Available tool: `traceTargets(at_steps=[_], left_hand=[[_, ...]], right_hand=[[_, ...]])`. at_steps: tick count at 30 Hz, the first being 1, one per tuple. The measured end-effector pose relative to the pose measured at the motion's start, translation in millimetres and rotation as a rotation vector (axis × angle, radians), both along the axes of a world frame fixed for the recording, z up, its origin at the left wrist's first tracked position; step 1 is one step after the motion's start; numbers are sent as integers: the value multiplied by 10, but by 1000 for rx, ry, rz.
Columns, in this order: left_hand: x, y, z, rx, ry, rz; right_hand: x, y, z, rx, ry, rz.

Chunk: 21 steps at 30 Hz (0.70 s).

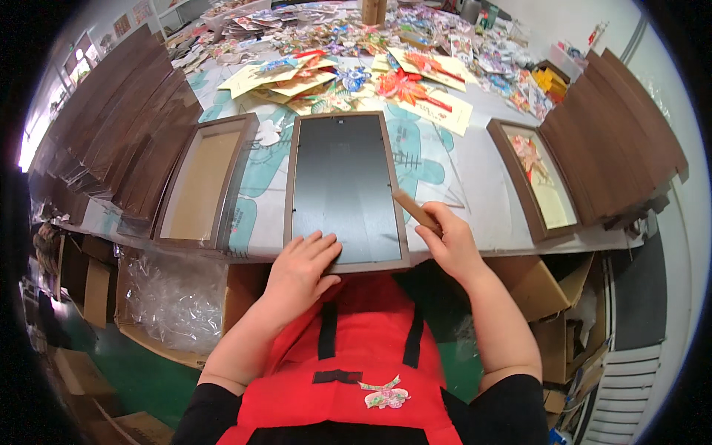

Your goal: The person assembles decorative picture frames by hand. They place a backing board into a wooden frame, insert a decorative paper insert, and use a small wooden stick to press the backing into place. The person then flips the frame to inspect the front and places it on a stack of finished units.

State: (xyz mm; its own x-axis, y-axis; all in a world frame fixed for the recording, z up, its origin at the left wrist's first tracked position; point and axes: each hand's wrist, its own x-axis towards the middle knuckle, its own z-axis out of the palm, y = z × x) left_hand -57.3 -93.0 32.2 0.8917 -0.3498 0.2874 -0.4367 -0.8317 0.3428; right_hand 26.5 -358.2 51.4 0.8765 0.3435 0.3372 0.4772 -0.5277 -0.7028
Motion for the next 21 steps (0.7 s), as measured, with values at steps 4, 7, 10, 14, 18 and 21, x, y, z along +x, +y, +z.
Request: traceTargets(at_steps=[4, 7, 10, 14, 18, 21], left_hand=[[154, -172, 45, -128, -22, -63], [285, -273, -54, -96, 20, -147], [315, -293, -86, -109, 53, -136], [321, -297, -100, -126, 50, -126], [314, -295, -102, -131, 45, -129], [316, -295, -113, -123, 33, -127]], right_hand=[[-144, -58, 23, -241, 65, 285], [-134, -76, 80, -466, 134, 333], [-111, -76, 88, -635, 157, 365], [-87, -53, 126, -680, 222, 315], [-80, -24, 158, -708, 298, 300], [-16, 32, 152, -740, 393, 277]])
